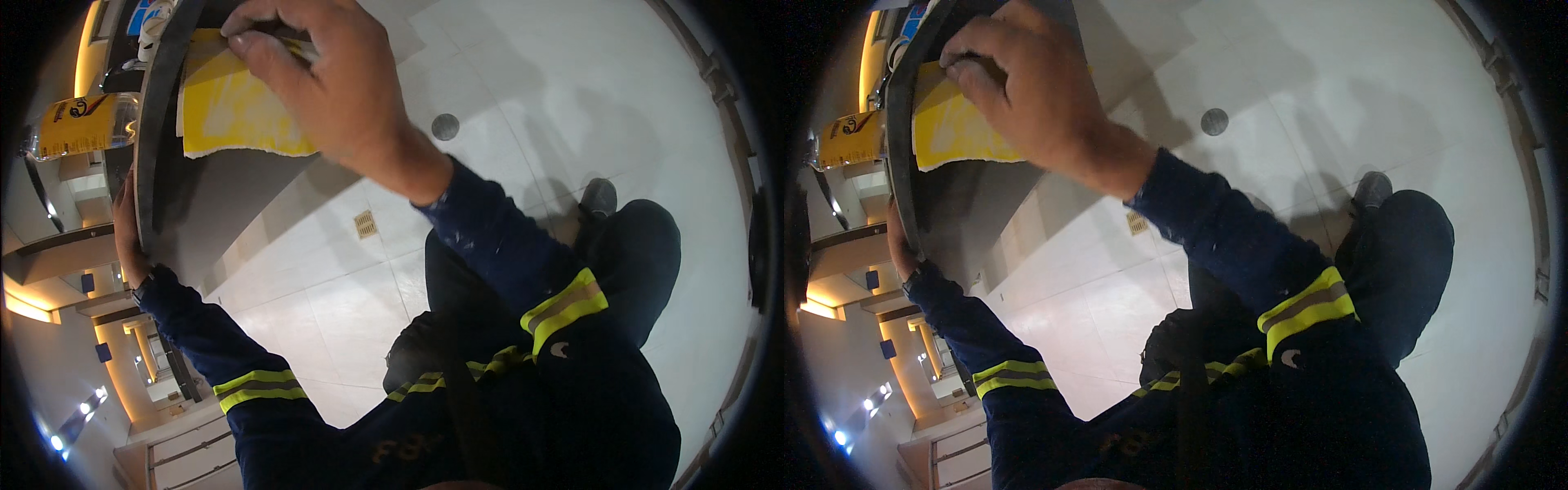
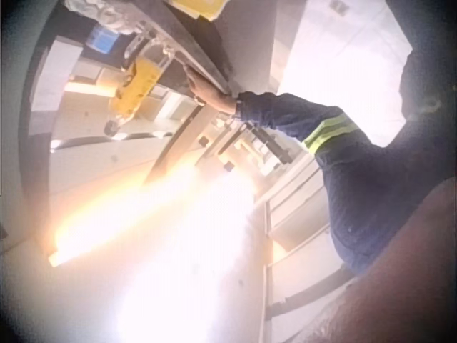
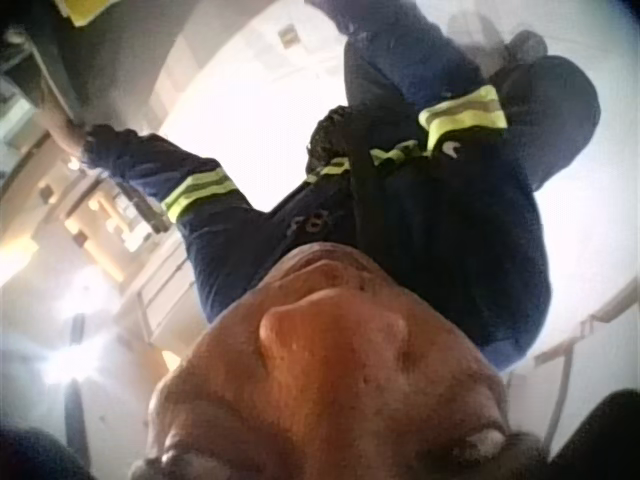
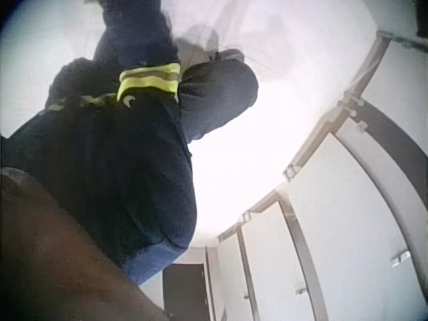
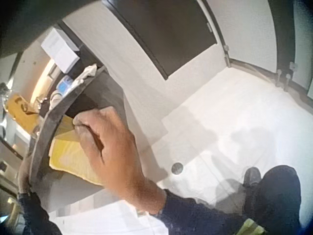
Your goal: The person kneels on the floor and scrubs the interior of a stainless steel sink using a yellow abrasive pad. They then pour liquid from a bottle onto a white cloth and wipe the sink surface with it.
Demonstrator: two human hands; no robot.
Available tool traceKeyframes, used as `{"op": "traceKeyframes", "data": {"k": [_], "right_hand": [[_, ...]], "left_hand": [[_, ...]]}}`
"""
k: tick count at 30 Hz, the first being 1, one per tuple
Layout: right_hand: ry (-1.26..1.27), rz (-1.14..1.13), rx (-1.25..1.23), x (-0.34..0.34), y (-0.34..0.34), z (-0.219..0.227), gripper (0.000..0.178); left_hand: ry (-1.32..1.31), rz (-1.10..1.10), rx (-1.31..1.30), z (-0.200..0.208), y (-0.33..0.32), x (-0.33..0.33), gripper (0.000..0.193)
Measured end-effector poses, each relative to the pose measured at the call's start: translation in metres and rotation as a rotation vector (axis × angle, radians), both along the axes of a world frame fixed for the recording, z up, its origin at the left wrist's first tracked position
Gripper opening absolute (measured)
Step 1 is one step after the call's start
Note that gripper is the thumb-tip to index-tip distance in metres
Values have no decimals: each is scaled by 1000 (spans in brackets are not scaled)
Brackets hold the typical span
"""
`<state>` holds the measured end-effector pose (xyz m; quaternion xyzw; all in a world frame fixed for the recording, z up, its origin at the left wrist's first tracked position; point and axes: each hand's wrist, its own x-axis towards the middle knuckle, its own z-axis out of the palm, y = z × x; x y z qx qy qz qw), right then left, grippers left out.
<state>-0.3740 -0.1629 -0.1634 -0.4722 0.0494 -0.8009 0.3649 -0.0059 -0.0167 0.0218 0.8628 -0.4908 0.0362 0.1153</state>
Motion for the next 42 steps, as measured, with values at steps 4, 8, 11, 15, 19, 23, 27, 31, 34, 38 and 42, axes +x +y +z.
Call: {"op": "traceKeyframes", "data": {"k": [4,8,11,15,19,23,27,31,34,38,42], "right_hand": [[3,-330,50,22,8,-6,38],[0,-371,30,21,15,5,28],[-50,-337,8,22,14,10,25],[-64,-217,-47,1,3,-4,21],[119,-348,69,8,17,-9,29],[52,-214,-28,-5,7,10,19],[47,-141,53,1,15,-6,20],[-23,-25,69,12,11,-9,20],[33,-42,20,-3,4,10,17],[71,-9,56,-6,7,-15,17],[92,-108,9,-5,4,1,15]], "left_hand": [[57,5,-76,-7,-4,-3,45],[33,-165,-135,6,17,61,45],[0,-142,-101,7,27,70,45],[-22,-39,-57,-11,-2,-20,47],[11,32,-94,-10,0,-38,47],[13,46,-71,-3,7,-11,48],[-34,17,-16,-4,-3,-10,48],[0,-19,-17,0,2,-3,48],[6,-11,-38,-7,-3,-27,47],[43,25,-86,-8,-8,-36,47],[6,-33,-35,-2,-5,-18,48]]}}
